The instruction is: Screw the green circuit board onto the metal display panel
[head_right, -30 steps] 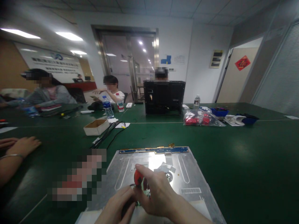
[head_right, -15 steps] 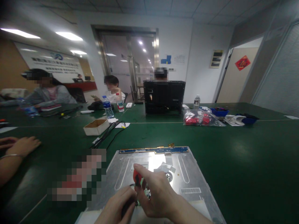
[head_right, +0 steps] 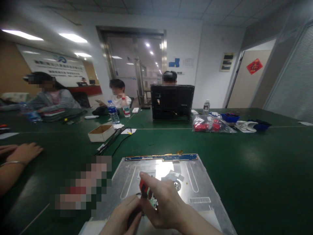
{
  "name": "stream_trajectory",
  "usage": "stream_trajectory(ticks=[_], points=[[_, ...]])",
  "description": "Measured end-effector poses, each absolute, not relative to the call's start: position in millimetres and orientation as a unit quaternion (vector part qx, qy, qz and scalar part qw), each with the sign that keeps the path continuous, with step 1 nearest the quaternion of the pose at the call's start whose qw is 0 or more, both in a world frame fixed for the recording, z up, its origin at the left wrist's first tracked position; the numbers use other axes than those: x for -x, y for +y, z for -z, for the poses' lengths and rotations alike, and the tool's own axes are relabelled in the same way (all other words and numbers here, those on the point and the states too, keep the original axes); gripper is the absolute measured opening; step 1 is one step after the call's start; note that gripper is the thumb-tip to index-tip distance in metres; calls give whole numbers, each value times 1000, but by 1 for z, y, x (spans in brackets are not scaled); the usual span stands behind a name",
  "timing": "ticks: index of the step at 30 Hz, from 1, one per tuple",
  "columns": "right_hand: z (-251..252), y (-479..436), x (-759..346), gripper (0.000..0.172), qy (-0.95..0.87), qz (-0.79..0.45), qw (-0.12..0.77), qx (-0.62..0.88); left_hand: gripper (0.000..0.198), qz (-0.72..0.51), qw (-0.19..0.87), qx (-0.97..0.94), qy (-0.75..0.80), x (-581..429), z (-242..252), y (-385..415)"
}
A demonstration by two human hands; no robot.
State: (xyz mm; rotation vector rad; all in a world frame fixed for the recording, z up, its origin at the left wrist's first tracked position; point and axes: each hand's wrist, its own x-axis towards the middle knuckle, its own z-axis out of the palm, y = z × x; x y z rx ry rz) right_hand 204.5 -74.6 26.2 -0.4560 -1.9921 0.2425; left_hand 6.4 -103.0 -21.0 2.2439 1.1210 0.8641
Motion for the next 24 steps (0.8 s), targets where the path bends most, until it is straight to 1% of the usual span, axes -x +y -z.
stream_trajectory(ticks=[5, 8, 11, 14, 17, 19, 21, 24], points=[[-29, -76, -205, 59, -824, -78, 518, 217, 14, -304, 233, -822, 422, -6, 22, -103], [-27, -75, -203, 52, -818, -75, 527, 218, 14, -311, 231, -821, 420, -5, 22, -104], [-24, -74, -202, 46, -816, -64, 534, 213, 18, -323, 232, -820, 411, -6, 19, -105], [-24, -74, -203, 51, -818, -80, 529, 209, 20, -331, 230, -816, 415, -7, 16, -107], [-27, -75, -204, 61, -823, -102, 524, 193, 16, -329, 240, -812, 418, -7, 15, -107], [-29, -76, -204, 64, -825, -105, 523, 186, 15, -324, 244, -813, 419, -7, 15, -107], [-30, -77, -203, 63, -824, -98, 523, 195, 15, -313, 245, -817, 417, -6, 15, -106], [-29, -76, -202, 57, -820, -81, 522, 222, 16, -304, 244, -822, 416, -6, 16, -106]])
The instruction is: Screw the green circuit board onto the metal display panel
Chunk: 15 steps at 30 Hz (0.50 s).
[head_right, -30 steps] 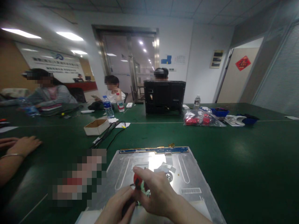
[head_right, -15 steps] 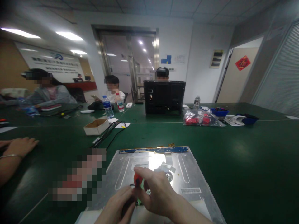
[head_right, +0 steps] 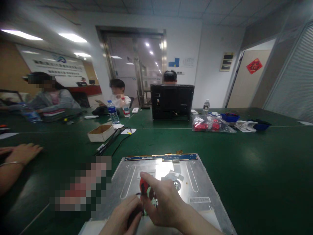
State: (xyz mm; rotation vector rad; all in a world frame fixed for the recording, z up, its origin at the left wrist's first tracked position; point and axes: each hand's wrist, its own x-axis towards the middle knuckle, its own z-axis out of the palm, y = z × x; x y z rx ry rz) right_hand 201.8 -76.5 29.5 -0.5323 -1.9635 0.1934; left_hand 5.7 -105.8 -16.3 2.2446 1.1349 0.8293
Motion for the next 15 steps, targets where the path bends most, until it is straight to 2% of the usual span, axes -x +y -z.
stream_trajectory(ticks=[7, 15], points=[[-27, -75, -202, 41, -821, -45, 526, 216, 24, -331, 237, -822, 398, -6, 20, -106], [-29, -77, -205, 55, -834, -90, 509, 191, 17, -307, 244, -822, 412, -6, 14, -106]])
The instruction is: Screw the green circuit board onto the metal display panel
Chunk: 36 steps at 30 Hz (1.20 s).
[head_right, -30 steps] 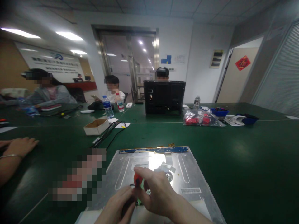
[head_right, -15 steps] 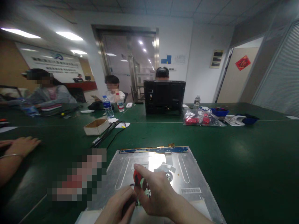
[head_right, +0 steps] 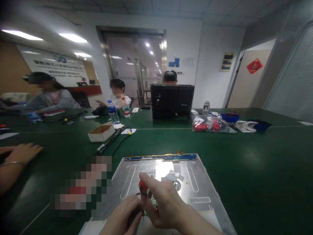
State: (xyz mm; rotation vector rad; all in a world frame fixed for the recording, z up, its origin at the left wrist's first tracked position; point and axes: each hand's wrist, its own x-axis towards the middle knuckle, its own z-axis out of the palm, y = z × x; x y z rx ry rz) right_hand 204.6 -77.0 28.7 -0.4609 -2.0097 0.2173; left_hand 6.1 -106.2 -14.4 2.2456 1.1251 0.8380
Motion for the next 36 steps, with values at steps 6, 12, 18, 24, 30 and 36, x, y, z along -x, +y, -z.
stream_trajectory(ticks=[6, 12, 18, 24, 30, 36], points=[[-24, -74, -203, 51, -819, -67, 526, 220, 19, -322, 240, -820, 407, -6, 18, -106], [-24, -72, -202, 44, -827, -56, 521, 205, 20, -321, 237, -824, 402, -7, 17, -105], [-26, -75, -203, 61, -833, -87, 511, 195, 13, -307, 235, -822, 418, -6, 22, -104], [-25, -76, -202, 49, -825, -72, 515, 221, 16, -314, 224, -831, 401, -3, 28, -102], [-27, -76, -202, 46, -824, -57, 521, 216, 20, -320, 236, -823, 407, -5, 25, -103], [-30, -76, -202, 63, -822, -91, 531, 186, 12, -323, 250, -809, 423, -7, 18, -105]])
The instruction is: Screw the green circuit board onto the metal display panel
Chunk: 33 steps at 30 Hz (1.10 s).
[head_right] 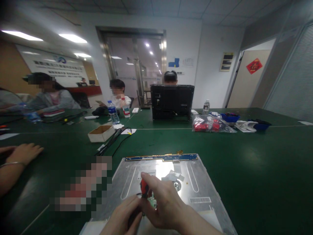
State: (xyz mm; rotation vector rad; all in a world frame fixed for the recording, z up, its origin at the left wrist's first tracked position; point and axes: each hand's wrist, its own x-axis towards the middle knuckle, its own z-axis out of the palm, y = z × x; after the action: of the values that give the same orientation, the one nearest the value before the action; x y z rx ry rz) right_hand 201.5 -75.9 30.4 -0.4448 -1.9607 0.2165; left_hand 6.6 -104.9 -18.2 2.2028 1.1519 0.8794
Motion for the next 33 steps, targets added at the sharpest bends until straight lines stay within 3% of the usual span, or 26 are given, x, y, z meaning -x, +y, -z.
stream_trajectory(ticks=[6, 15, 25, 33], points=[[-29, -76, -201, 68, -821, -84, 530, 195, 12, -326, 241, -810, 424, -5, 22, -104], [-23, -73, -202, 52, -819, -63, 531, 209, 25, -343, 239, -815, 401, -7, 15, -105], [-27, -75, -201, 67, -823, -80, 526, 197, 15, -315, 233, -824, 410, -5, 22, -103], [-26, -75, -202, 50, -819, -67, 528, 215, 22, -337, 219, -827, 393, -5, 27, -101]])
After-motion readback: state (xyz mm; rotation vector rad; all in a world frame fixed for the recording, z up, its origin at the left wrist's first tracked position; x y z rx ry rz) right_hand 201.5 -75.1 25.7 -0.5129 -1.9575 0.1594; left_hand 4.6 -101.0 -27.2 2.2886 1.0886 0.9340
